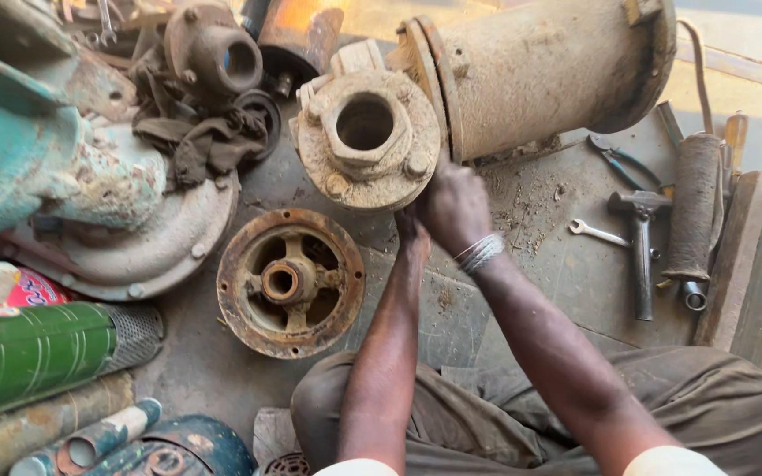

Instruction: The person sits on the floor of a repair workshop and disassembles a mud-caked water pump. They handle the rusty impeller flange, remove a small central hub piece, reposition the pump casing, and use a spanner to loosen bolts on the pump housing.

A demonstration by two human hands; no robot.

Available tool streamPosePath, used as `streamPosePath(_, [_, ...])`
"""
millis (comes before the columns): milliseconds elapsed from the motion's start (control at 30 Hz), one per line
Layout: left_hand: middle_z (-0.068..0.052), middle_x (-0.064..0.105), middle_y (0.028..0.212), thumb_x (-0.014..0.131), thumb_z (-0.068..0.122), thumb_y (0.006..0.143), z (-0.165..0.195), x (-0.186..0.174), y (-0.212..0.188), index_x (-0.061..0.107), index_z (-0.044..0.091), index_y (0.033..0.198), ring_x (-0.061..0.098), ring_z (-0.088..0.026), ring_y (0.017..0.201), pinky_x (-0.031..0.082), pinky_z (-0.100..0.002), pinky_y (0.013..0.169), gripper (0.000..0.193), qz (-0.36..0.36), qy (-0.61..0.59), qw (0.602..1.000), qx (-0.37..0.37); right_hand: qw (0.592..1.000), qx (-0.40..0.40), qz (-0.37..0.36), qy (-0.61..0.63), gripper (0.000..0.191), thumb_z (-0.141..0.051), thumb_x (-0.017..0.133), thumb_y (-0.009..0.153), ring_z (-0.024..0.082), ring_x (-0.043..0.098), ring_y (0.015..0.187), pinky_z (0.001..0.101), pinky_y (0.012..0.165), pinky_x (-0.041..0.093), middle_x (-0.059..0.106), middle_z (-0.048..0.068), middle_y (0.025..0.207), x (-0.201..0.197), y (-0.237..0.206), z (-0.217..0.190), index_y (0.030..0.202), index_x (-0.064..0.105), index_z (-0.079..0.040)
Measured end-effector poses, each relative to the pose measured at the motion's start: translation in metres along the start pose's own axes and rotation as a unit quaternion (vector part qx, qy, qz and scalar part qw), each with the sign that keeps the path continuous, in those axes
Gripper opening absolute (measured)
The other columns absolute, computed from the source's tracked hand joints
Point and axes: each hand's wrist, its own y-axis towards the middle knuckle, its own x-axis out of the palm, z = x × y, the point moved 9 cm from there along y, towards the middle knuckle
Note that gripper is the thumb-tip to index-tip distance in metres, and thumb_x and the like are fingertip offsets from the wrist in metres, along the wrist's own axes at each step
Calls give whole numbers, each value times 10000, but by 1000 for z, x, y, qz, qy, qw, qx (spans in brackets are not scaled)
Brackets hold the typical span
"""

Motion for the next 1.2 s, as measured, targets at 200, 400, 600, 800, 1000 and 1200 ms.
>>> streamPosePath(200, [-90, 612, 1200, 621, 352, 996, 6, 0, -9, 583, 64, 1283, 604, -241, 1047, 509, -410, 891, 408, 34, -56, 996, -53, 998, -63, -14, 28, 181, -192, 499, 1074, 170, 501, 381, 343, 344, 375, 606, 94, 599, -6, -36, -11, 1052, 560, -23])
streamPosePath(400, [-83, 617, 1094, 605, 330, 989, -5, -19, -5, 594, 84, 1152, 608, -213, 934, 516, -367, 769, 295, 83, 22, 993, -76, 995, -71, -58, 38, 190, -222, 515, 1070, 139, 438, 383, 332, 327, 371, 647, 80, 674, 4, -45, -20, 1044, 560, -40])
streamPosePath(600, [-125, 623, 1074, 640, 276, 973, -2, -35, 5, 597, 54, 1064, 617, -213, 872, 538, -326, 683, 243, 140, 112, 983, -50, 992, 18, -118, 31, 377, -169, 512, 1022, 211, 498, 382, 393, 341, 427, 675, 151, 712, 27, -82, -8, 1324, 489, 56])
streamPosePath(800, [-162, 600, 1294, 671, 208, 945, 21, -9, -10, 589, 9, 1269, 615, -259, 1098, 501, -467, 959, 389, 65, 276, 958, 51, 988, 46, -140, -40, 647, -135, 516, 910, 300, 596, 456, 456, 406, 468, 668, 211, 686, 54, -137, 37, 1501, 335, 57])
streamPosePath(1000, [-282, 675, 1167, 625, 262, 960, 7, 1, -16, 664, -44, 1201, 671, -314, 1011, 568, -487, 909, 392, -15, 306, 950, -59, 948, 151, -267, -87, 663, -36, 287, 986, 163, 463, 413, 374, 334, 429, 545, 42, 574, 103, -131, 68, 1639, 175, -43])
streamPosePath(1200, [-290, 568, 1347, 622, 234, 853, 7, 3, -14, 461, -33, 1413, 626, -340, 1186, 533, -483, 1018, 641, -60, 254, 965, 0, 935, 116, -266, -205, 694, -111, 325, 969, 109, 410, 417, 299, 352, 363, 511, -23, 559, 108, -119, 47, 1617, 126, 39])
